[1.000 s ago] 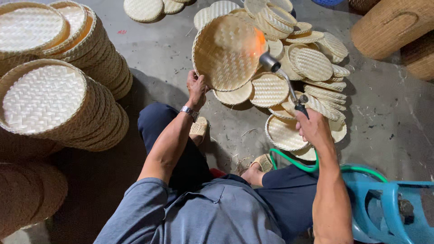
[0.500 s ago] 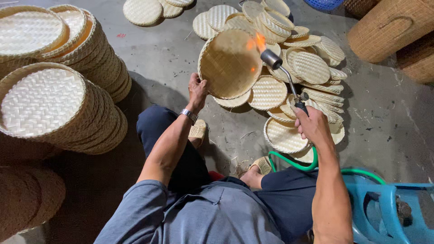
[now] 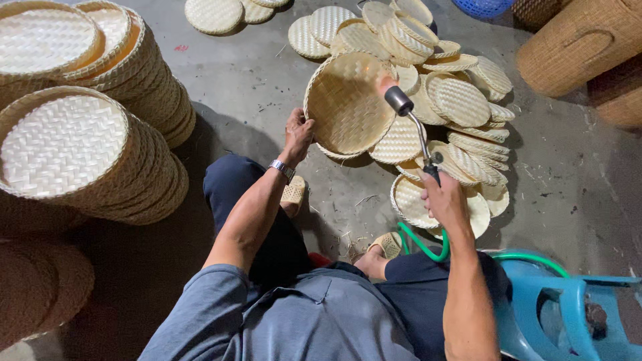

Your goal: The person sits on the floor and uses a handheld blowtorch to apply heat to the surface of round woven baskets. They pick up baskets from a pile, rotate them to treat different areas with the flame, and then place them back down. The process is repeated for multiple baskets.

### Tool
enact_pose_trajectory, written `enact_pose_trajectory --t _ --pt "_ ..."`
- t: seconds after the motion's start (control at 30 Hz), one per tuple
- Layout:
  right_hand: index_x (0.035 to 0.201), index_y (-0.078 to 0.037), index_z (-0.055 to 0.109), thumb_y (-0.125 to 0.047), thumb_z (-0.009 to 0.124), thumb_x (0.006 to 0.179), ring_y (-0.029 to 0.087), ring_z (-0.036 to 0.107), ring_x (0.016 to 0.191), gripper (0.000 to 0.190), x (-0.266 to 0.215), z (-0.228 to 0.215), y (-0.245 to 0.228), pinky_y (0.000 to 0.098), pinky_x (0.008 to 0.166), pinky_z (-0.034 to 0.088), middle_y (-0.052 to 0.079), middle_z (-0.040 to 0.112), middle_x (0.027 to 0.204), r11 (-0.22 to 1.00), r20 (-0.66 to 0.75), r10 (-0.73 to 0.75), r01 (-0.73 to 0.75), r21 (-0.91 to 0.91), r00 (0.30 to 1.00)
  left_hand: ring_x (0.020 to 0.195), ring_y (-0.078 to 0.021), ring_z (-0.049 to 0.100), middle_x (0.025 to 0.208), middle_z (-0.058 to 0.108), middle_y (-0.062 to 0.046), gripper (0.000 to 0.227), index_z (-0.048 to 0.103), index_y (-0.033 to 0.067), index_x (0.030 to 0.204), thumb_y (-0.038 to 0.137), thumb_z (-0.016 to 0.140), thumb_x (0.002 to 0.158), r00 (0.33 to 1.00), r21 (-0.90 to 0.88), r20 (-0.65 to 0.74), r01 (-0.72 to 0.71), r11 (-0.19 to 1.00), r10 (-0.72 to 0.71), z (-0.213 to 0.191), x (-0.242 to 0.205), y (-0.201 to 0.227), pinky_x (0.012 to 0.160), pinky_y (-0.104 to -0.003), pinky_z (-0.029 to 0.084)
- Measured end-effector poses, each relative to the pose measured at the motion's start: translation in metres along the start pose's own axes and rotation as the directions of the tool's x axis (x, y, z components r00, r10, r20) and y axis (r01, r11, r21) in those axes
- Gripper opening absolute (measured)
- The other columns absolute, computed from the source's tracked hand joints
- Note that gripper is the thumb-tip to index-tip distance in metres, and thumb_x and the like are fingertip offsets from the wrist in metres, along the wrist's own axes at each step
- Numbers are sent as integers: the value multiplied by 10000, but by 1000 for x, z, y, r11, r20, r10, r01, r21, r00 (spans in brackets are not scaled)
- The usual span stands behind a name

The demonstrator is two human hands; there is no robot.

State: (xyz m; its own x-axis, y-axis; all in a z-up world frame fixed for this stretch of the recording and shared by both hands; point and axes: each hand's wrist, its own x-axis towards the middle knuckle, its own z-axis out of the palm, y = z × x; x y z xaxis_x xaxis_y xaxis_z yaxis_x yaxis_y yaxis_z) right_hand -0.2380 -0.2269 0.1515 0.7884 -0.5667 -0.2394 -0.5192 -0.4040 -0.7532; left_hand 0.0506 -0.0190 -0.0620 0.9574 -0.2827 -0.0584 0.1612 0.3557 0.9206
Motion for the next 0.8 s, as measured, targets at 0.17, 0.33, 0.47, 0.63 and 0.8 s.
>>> enact_pose_trajectory --t 0.17,0.33,0.47,0.63,0.8 --pt "910 -43 660 -393 609 967 88 536 519 358 -10 21 17 271 419 435 31 615 681 998 117 -45 40 43 992 810 -165 669 1016 645 -97 267 545 16 1189 31 531 922 1000 -14 20 12 1000 -11 9 1 -4 624 -327 632" --pt "819 3 666 -382 612 991 107 518 496 425 -32 10 35 273 420 418 54 588 638 991 177 98 -80 -107 979 797 -164 642 989 653 -93 270 564 16 1165 21 530 897 1000 63 -27 -13 998 15 -1 7 -3 636 -307 592" --pt "882 -5 636 -324 594 998 115 481 487 342 -27 -16 62 291 389 382 55 585 660 973 92 203 -211 94 975 853 -148 639 976 685 -73 297 610 4 1147 6 541 859 978 216 -13 -200 956 208 -15 23 5 740 -291 560" --pt "984 -22 624 -310 593 1000 99 473 493 290 -15 -41 80 262 375 357 53 587 685 918 141 221 -255 303 965 807 -206 611 885 653 -120 293 640 45 1150 31 574 864 939 611 56 -301 733 339 -15 35 36 746 -351 532" --pt "1032 -38 625 -358 593 997 84 471 488 323 -6 -49 91 243 371 365 51 581 684 897 204 216 -277 344 955 862 -346 647 933 655 -176 242 604 36 1108 52 602 867 838 649 269 -522 553 475 -20 46 60 757 -417 530"
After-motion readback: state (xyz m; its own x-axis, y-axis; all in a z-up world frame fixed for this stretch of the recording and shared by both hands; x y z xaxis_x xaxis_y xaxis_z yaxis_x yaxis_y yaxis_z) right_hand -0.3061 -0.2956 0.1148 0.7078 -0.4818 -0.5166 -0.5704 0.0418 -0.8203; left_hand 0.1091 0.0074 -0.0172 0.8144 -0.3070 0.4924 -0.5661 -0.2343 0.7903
